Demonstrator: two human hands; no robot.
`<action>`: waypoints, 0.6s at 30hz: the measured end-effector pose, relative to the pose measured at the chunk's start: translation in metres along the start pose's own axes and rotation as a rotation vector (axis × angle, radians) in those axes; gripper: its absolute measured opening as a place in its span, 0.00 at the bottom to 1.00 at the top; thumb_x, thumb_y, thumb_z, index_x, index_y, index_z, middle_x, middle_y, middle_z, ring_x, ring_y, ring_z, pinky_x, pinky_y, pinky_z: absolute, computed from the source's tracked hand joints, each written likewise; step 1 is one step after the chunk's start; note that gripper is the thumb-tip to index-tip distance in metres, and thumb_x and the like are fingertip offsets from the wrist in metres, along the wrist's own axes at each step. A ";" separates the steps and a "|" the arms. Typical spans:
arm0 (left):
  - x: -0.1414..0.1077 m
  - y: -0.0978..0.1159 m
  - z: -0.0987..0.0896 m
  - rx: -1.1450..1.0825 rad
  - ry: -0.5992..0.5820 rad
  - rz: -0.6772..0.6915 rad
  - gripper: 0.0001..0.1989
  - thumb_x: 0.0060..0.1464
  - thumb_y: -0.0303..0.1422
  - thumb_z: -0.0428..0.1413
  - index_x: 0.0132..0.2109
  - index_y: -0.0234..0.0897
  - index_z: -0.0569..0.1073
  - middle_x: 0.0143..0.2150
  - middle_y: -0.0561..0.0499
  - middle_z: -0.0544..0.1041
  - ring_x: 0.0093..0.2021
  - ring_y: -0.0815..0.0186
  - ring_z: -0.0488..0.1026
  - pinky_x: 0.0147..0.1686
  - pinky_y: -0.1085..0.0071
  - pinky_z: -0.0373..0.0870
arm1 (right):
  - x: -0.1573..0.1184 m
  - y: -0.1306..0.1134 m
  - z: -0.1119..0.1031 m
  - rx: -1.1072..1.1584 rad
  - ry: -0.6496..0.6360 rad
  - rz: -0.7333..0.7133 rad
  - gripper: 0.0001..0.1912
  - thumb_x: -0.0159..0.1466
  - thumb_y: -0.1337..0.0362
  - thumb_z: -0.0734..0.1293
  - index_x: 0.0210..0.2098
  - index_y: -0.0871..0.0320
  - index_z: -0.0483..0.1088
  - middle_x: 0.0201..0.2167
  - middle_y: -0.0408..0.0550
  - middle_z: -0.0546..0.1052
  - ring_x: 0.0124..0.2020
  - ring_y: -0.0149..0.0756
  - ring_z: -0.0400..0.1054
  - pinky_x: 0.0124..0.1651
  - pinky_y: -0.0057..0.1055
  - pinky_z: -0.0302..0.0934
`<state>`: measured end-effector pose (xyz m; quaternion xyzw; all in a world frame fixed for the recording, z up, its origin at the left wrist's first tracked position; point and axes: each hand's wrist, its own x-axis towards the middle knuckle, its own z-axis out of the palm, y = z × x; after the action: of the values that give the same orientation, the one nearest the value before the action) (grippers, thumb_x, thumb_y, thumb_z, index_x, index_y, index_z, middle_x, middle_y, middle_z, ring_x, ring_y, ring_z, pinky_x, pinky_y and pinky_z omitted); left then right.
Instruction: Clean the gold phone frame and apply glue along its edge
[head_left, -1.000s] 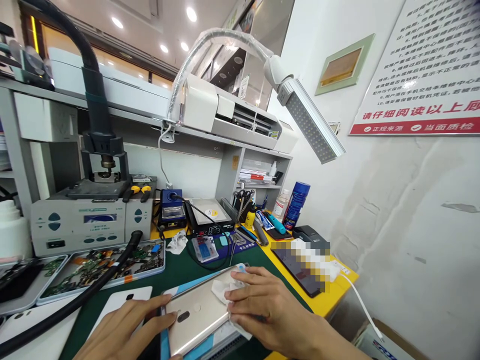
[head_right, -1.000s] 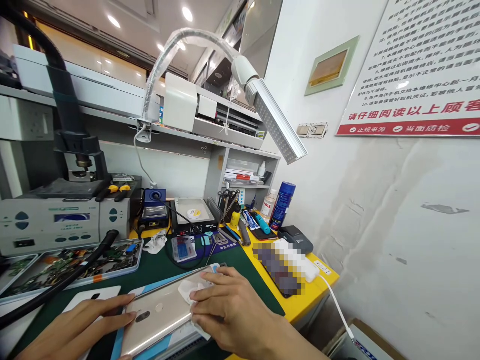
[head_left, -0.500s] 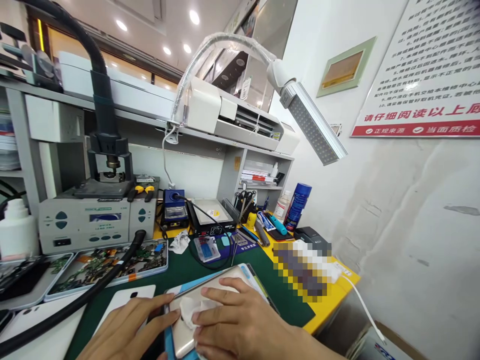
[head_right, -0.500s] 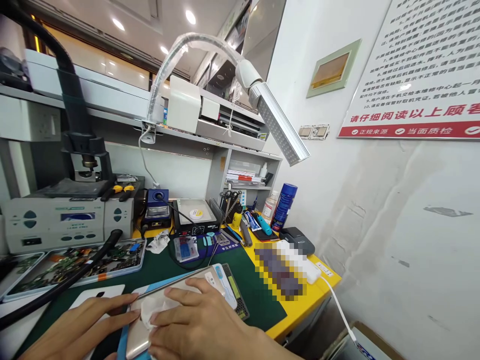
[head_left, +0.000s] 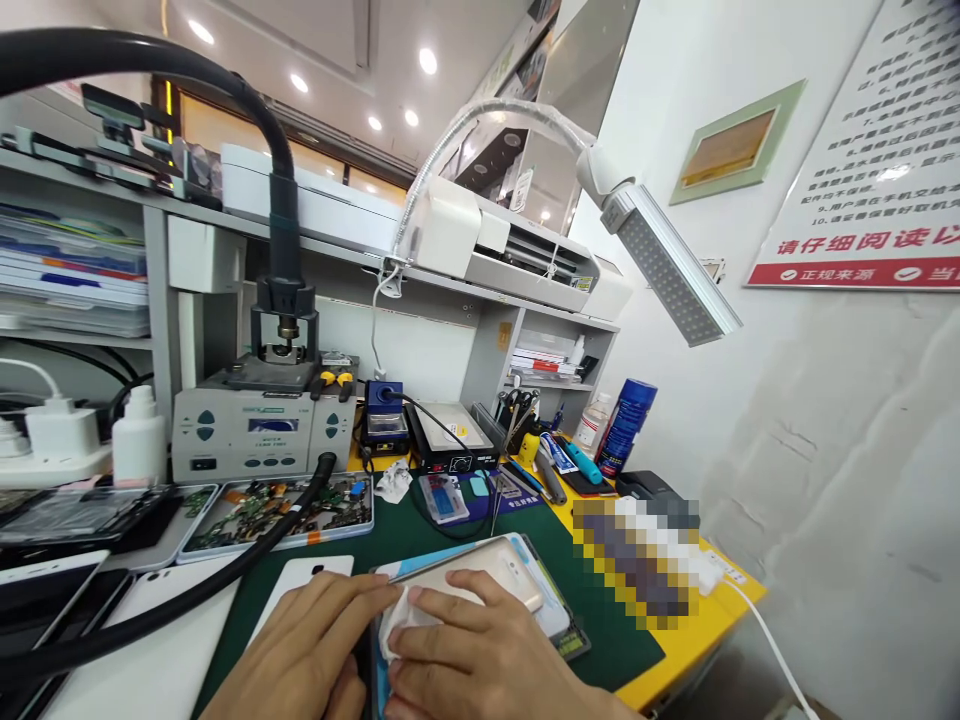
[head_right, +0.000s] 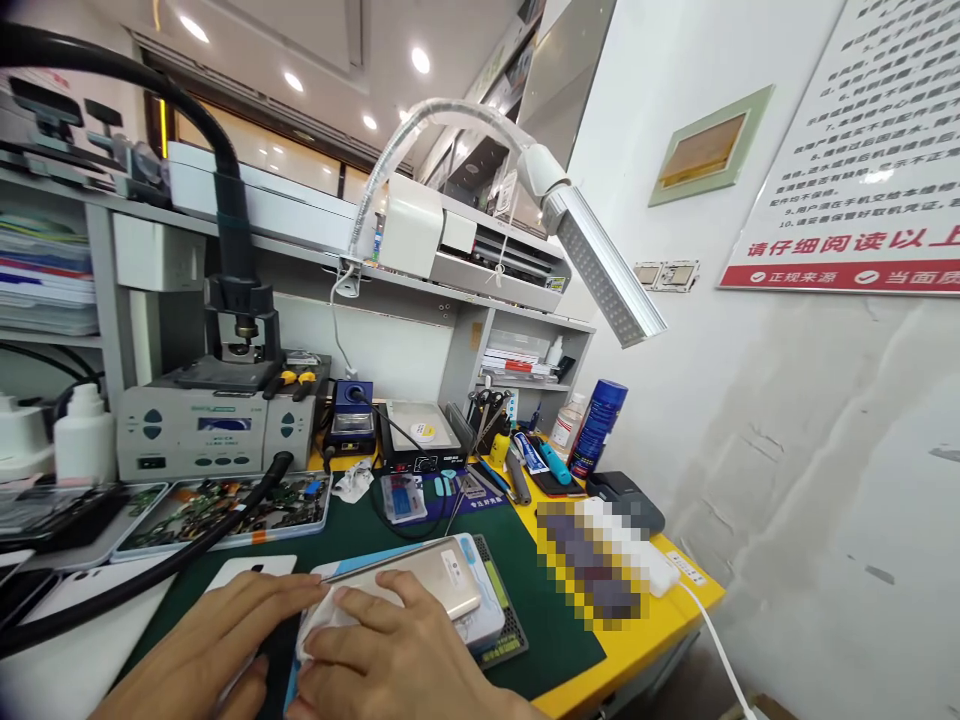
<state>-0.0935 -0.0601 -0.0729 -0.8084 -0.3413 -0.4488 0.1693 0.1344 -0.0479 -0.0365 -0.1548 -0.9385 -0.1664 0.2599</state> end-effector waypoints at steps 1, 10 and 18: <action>0.002 0.003 -0.001 0.009 0.016 -0.019 0.28 0.52 0.21 0.49 0.57 0.48 0.72 0.48 0.55 0.84 0.46 0.63 0.83 0.43 0.73 0.80 | 0.001 -0.001 0.001 -0.001 0.022 -0.002 0.08 0.72 0.61 0.66 0.38 0.54 0.75 0.42 0.38 0.85 0.52 0.36 0.76 0.60 0.33 0.62; 0.019 0.019 -0.013 0.010 0.041 -0.124 0.25 0.50 0.20 0.47 0.53 0.45 0.70 0.42 0.53 0.85 0.40 0.61 0.84 0.38 0.72 0.82 | 0.018 -0.003 0.004 0.116 -0.047 0.200 0.08 0.65 0.65 0.67 0.28 0.55 0.73 0.34 0.40 0.85 0.38 0.33 0.79 0.48 0.33 0.65; 0.013 0.019 -0.013 -0.031 -0.039 -0.243 0.26 0.53 0.21 0.48 0.58 0.43 0.67 0.52 0.48 0.79 0.52 0.62 0.79 0.51 0.69 0.79 | 0.037 0.000 -0.003 0.155 -0.096 0.326 0.09 0.67 0.67 0.66 0.31 0.55 0.76 0.34 0.42 0.84 0.40 0.36 0.77 0.48 0.33 0.61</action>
<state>-0.0832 -0.0759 -0.0545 -0.7721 -0.4332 -0.4554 0.0943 0.1058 -0.0410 -0.0143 -0.2923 -0.9223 -0.0415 0.2494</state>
